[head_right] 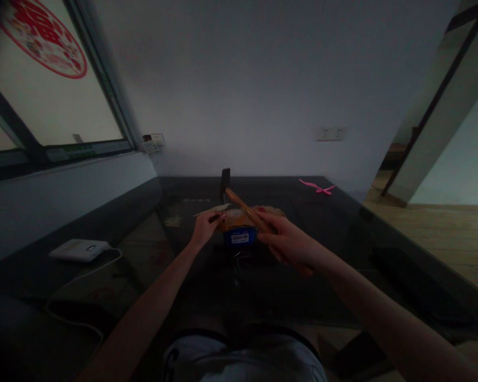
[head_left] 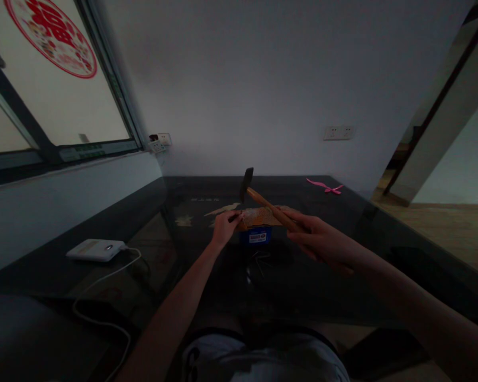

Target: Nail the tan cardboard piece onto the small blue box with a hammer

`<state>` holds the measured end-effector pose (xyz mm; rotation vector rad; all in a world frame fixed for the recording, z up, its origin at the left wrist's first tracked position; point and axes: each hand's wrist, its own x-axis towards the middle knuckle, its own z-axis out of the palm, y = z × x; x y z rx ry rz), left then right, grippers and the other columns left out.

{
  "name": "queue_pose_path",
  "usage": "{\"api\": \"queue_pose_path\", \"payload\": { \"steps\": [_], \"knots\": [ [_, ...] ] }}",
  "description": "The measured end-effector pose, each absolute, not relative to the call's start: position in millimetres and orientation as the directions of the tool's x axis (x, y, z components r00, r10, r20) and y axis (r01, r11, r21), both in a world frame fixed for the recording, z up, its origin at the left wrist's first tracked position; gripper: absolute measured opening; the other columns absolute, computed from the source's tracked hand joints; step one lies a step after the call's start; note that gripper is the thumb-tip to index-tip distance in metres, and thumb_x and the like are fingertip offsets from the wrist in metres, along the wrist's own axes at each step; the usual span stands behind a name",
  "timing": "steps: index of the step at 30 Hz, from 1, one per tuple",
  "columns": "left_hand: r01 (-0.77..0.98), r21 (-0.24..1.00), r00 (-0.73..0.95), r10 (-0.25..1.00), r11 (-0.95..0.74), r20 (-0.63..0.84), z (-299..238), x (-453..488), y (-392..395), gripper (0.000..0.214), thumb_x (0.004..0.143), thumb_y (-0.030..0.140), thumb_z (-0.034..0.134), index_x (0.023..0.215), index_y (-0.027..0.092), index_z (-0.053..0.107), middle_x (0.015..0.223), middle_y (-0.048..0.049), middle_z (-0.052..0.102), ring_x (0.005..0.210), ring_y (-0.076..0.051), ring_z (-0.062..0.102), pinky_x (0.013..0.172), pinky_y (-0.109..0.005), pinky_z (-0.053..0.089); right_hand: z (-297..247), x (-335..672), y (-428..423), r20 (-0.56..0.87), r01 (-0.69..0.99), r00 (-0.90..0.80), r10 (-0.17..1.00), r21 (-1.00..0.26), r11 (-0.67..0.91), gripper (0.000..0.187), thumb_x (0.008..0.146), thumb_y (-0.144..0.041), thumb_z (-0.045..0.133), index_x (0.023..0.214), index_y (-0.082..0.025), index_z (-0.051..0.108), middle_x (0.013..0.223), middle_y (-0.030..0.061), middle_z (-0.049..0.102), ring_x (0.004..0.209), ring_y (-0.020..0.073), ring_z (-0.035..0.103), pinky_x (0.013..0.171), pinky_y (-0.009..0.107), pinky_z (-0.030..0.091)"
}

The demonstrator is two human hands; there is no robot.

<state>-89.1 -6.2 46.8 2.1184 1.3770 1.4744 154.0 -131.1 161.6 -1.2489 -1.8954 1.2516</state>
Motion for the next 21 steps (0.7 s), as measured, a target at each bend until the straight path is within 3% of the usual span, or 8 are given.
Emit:
{"api": "queue_pose_path", "payload": {
  "steps": [7, 21],
  "knots": [
    [0.572, 0.616, 0.072, 0.781, -0.542, 0.620, 43.3, -90.9, -3.3, 0.017, 0.081, 0.030, 0.060, 0.083, 0.017, 0.071, 0.084, -0.0060, 0.072, 0.077, -0.020, 0.067, 0.072, -0.032, 0.052, 155.5, 153.5, -129.4, -0.077, 0.404, -0.504, 0.860, -0.901, 0.156, 0.065, 0.081, -0.022, 0.051, 0.142, -0.016, 0.031, 0.050, -0.0086, 0.042, 0.033, 0.0050, 0.038, 0.030, 0.015, 0.033],
    [0.595, 0.602, 0.088, 0.788, -0.532, 0.610, 43.3, -91.5, -1.5, 0.017, 0.080, 0.031, 0.061, 0.081, 0.017, 0.071, 0.084, -0.0057, 0.072, 0.078, -0.020, 0.066, 0.075, -0.032, 0.051, 158.8, 153.7, -135.0, -0.083, 0.391, -0.475, 0.876, -0.912, 0.125, 0.065, 0.081, -0.022, 0.052, 0.143, -0.018, 0.030, 0.048, -0.0093, 0.042, 0.033, 0.0049, 0.038, 0.030, 0.014, 0.032]
  ]
}}
